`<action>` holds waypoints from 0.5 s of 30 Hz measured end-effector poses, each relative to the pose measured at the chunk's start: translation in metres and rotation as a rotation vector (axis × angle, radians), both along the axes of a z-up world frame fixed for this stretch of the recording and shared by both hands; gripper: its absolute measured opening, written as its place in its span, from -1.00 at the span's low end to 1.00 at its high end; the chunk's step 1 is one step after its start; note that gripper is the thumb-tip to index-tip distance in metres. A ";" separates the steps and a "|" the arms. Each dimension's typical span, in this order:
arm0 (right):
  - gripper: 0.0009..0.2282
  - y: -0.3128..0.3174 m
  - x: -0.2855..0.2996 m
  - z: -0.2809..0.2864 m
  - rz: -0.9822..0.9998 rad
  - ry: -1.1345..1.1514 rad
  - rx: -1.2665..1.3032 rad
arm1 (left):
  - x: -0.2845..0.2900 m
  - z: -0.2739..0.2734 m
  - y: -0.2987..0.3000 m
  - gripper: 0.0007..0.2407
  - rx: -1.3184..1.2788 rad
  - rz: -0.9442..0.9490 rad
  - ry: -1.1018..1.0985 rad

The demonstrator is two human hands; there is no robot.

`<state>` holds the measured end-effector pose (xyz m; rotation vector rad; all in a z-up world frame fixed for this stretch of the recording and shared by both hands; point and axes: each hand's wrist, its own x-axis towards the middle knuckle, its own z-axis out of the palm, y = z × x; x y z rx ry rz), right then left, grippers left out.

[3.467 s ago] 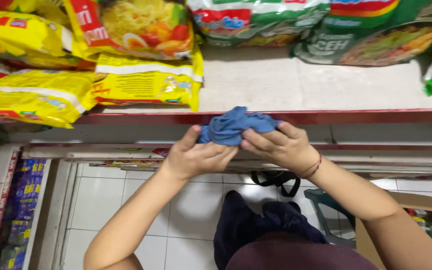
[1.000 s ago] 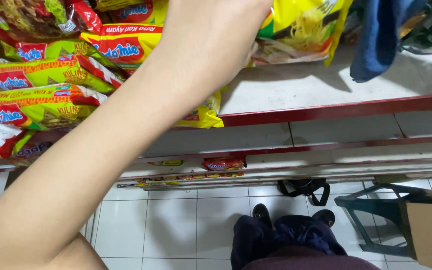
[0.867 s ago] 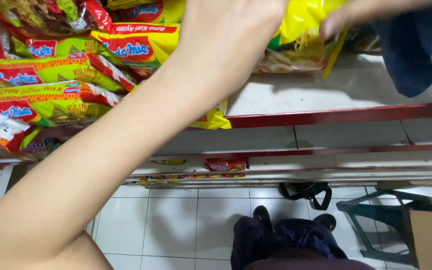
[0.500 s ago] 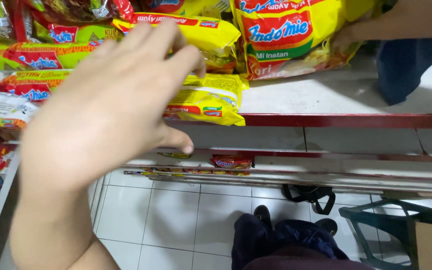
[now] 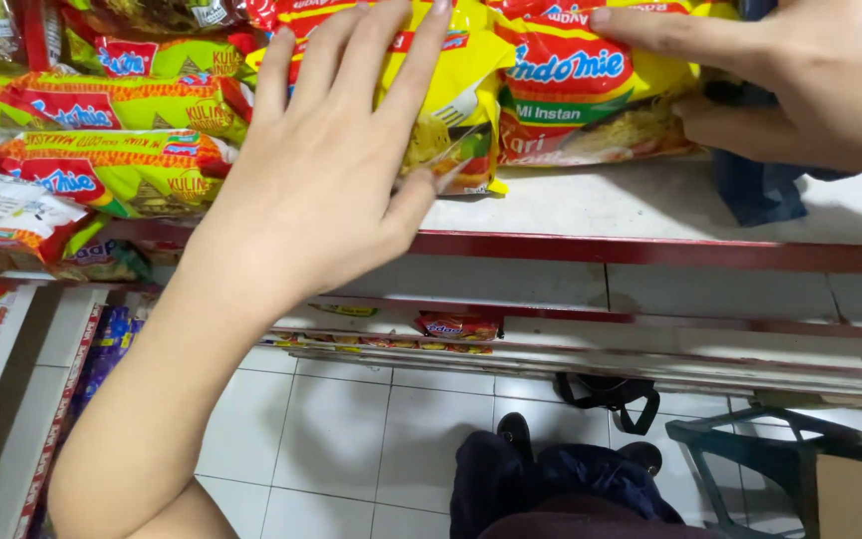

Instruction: Cleaning shelves and restocking instant noodle packets using a cloth and barcode scanner.

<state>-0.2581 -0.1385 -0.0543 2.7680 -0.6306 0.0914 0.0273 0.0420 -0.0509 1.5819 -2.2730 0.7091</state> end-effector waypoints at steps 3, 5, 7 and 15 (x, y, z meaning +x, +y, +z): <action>-0.24 0.007 0.000 -0.002 -0.180 0.142 -0.046 | -0.003 -0.006 -0.002 -0.24 0.073 0.047 0.059; -0.20 0.008 0.001 -0.004 -0.080 0.019 -0.031 | -0.001 -0.011 -0.005 -0.18 0.090 0.100 0.041; -0.26 0.010 0.004 -0.004 0.186 -0.180 -0.428 | 0.003 -0.016 -0.008 -0.20 -0.001 0.086 0.013; -0.25 0.017 0.006 0.000 -0.024 -0.083 -0.154 | -0.002 -0.019 -0.013 -0.19 0.072 0.084 0.050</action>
